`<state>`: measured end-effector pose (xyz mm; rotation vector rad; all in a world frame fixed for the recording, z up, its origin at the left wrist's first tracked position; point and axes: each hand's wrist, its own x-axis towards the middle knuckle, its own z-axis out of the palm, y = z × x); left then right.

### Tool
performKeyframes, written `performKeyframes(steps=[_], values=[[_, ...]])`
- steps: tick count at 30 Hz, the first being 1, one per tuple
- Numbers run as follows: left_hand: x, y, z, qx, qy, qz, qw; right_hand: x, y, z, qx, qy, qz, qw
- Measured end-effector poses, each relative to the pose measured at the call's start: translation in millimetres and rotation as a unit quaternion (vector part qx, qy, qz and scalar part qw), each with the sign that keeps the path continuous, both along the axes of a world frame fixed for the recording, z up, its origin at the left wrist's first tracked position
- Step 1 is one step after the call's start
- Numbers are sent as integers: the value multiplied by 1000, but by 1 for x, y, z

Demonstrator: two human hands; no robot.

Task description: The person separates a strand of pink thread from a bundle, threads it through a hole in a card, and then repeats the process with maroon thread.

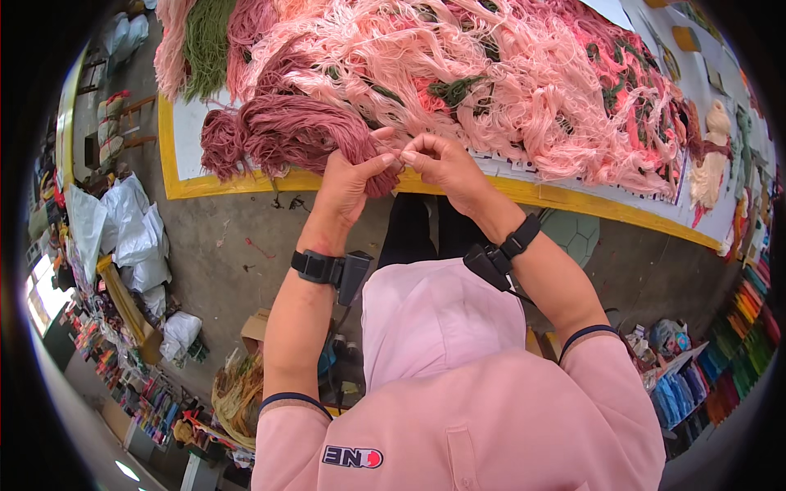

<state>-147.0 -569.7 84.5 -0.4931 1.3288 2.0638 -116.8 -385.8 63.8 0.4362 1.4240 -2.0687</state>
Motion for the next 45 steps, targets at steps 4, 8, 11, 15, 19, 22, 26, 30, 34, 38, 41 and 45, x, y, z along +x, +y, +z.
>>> performKeyframes(steps=[4,8,11,15,19,22,26,30,34,38,41,45], values=[[-2,-5,-2,-4,-7,-17,1000,3,3,-9,-18,18,-16,1000],[-2,-6,-2,45,-5,0,999,0,5,-4,-24,57,-21,998],[-1,-2,2,-76,42,-93,992,0,5,5,-23,59,-8,998],[-5,-8,2,-64,41,-41,996,5,8,-8,-8,45,-37,998],[-28,-80,9,257,39,264,929,16,63,-16,-342,-41,-253,904],[-59,-179,42,416,118,292,853,25,158,28,-406,-30,-412,815],[-76,-245,101,205,256,464,823,40,267,115,112,81,-631,763],[-60,-145,74,137,65,280,948,33,202,78,487,329,-352,728],[-7,-19,0,-164,31,-50,985,15,81,-16,212,274,21,938],[12,23,-35,-205,-28,-101,973,0,43,-45,380,352,86,851],[11,30,-39,-198,-75,-100,972,-5,41,-37,424,371,108,819],[13,40,-44,-176,-109,-58,977,-5,37,-37,429,341,132,826]])
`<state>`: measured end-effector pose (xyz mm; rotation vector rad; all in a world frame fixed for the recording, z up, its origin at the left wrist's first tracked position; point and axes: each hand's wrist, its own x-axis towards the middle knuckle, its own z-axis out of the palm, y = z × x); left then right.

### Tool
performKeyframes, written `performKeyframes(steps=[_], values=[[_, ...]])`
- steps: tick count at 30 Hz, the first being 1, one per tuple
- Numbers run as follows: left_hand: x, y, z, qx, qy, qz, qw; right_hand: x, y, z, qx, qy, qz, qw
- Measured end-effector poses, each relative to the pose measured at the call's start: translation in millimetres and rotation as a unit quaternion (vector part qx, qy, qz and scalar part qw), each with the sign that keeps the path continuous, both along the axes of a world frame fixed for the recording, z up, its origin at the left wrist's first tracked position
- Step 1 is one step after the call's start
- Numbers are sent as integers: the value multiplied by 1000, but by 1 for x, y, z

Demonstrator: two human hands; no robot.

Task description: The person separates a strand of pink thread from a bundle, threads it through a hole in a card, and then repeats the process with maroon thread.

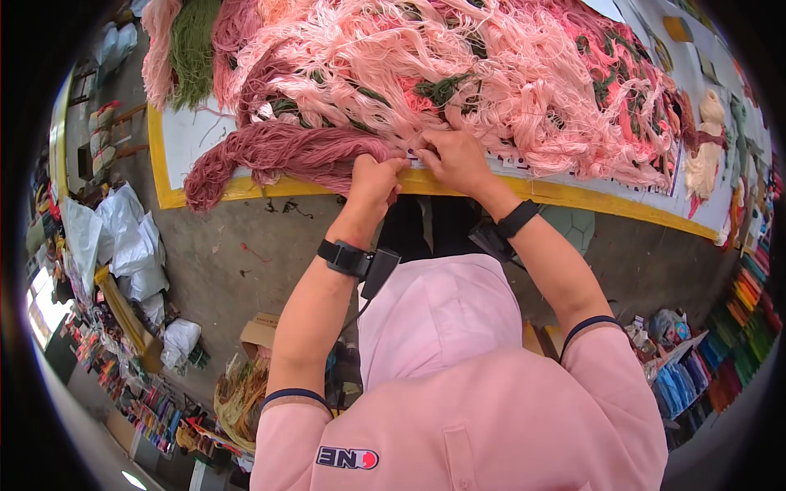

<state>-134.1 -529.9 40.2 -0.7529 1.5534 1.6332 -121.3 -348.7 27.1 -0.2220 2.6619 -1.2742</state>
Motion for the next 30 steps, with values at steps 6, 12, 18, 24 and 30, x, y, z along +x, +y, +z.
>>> performKeyframes(steps=[6,12,18,24,30], values=[[0,3,-16,-177,37,-82,980,5,1,-7,-69,-3,-15,997],[-6,17,-4,-498,237,-218,805,1,1,-3,-103,-46,-45,993],[0,4,-11,-476,424,-294,712,-1,3,-8,-87,-48,-46,994],[-62,-17,13,-491,491,-304,652,0,7,-1,-73,-38,-1,997],[-88,-22,67,-234,191,75,950,5,3,-2,-94,17,1,995]])
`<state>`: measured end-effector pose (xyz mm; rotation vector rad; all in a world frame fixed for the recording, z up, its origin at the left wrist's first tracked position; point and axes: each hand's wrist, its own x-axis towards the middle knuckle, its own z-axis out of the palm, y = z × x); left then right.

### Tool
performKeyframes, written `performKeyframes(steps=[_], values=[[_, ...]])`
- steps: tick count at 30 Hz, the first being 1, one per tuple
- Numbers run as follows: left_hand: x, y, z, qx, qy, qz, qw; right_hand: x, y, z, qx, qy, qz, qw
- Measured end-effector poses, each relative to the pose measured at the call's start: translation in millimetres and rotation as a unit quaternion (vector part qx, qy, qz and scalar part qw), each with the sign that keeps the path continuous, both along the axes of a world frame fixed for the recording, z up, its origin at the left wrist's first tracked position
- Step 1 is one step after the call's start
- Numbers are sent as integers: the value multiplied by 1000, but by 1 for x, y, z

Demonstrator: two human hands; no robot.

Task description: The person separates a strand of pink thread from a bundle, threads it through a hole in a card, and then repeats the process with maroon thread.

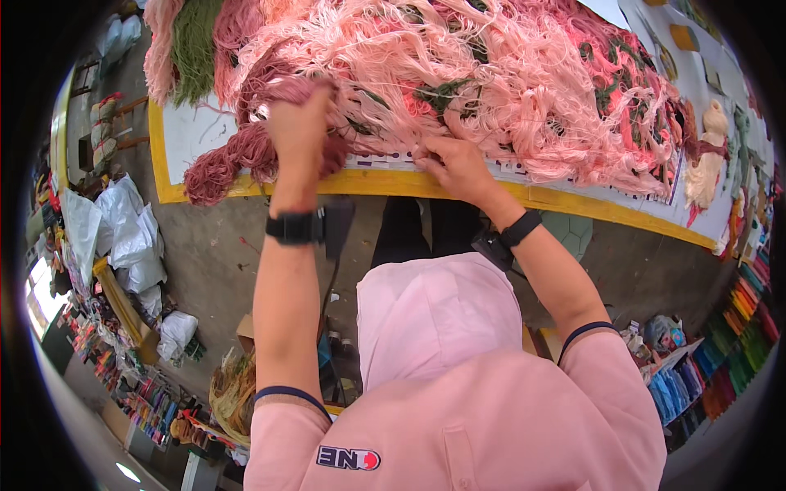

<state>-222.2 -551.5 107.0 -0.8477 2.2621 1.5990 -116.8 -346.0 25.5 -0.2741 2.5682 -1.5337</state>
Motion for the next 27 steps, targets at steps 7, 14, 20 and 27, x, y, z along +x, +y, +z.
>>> performKeyframes(steps=[7,14,20,27], values=[[85,22,-68,139,-136,-101,976,-3,-6,-5,101,-8,-12,995],[81,35,-67,103,-170,-95,975,-4,-13,1,128,13,-29,991],[86,33,-73,209,-179,-53,960,-7,-14,1,139,18,-17,990],[81,31,-79,-17,-79,-184,980,-7,-12,1,137,1,-5,991]])
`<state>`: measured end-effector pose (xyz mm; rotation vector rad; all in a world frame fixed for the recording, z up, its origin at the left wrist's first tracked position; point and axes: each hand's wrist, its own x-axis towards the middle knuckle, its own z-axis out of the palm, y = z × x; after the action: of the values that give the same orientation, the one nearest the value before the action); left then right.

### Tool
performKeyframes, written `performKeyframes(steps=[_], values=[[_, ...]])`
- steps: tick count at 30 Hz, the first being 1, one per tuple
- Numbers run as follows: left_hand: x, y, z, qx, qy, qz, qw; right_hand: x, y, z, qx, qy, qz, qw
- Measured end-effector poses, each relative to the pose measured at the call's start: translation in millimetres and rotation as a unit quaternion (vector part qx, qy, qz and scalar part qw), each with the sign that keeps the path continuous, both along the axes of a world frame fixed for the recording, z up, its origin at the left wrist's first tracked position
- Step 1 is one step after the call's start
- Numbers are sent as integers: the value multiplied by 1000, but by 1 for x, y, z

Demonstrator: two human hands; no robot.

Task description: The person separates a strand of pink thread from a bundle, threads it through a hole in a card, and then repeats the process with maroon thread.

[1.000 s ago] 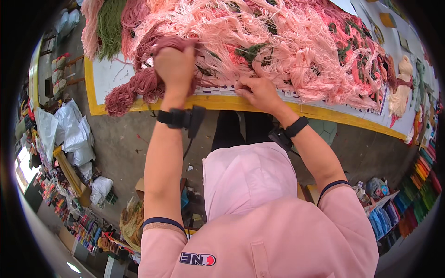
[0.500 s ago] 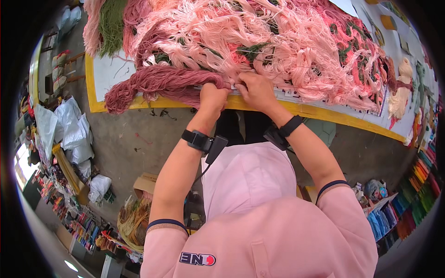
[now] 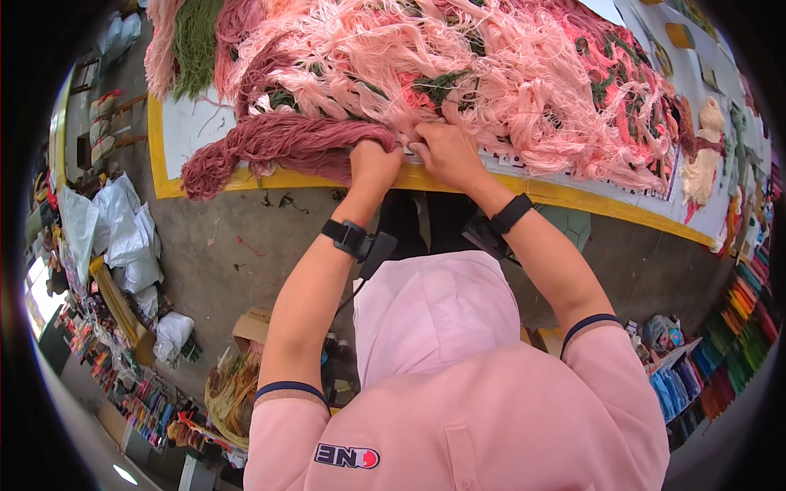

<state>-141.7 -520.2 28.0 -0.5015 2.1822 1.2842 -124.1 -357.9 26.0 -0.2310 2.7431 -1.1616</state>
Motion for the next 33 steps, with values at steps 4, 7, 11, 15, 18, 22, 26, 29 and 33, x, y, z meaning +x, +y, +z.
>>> performKeyframes(steps=[4,7,11,15,18,22,26,29,33], values=[[-3,-11,-1,-161,39,-93,982,-1,3,-2,-26,-10,17,999],[-2,-19,-1,-99,3,-76,992,-1,4,-3,-29,-7,7,1000],[-6,-35,5,282,-116,109,946,1,6,-3,-25,-14,24,999],[-5,-39,19,394,-177,191,881,-1,8,0,-2,-6,45,999],[-2,-28,23,342,-128,109,924,-7,11,0,-106,-108,25,988],[-2,-21,20,278,-110,-2,954,-12,15,-1,-129,-152,-5,980],[-13,-34,14,348,-150,23,925,-14,16,-3,-128,-159,7,979],[-14,-39,10,406,-180,81,892,-15,18,-4,-139,-172,12,975],[-12,-38,7,453,-205,122,859,-17,21,-6,-161,-219,13,962]])
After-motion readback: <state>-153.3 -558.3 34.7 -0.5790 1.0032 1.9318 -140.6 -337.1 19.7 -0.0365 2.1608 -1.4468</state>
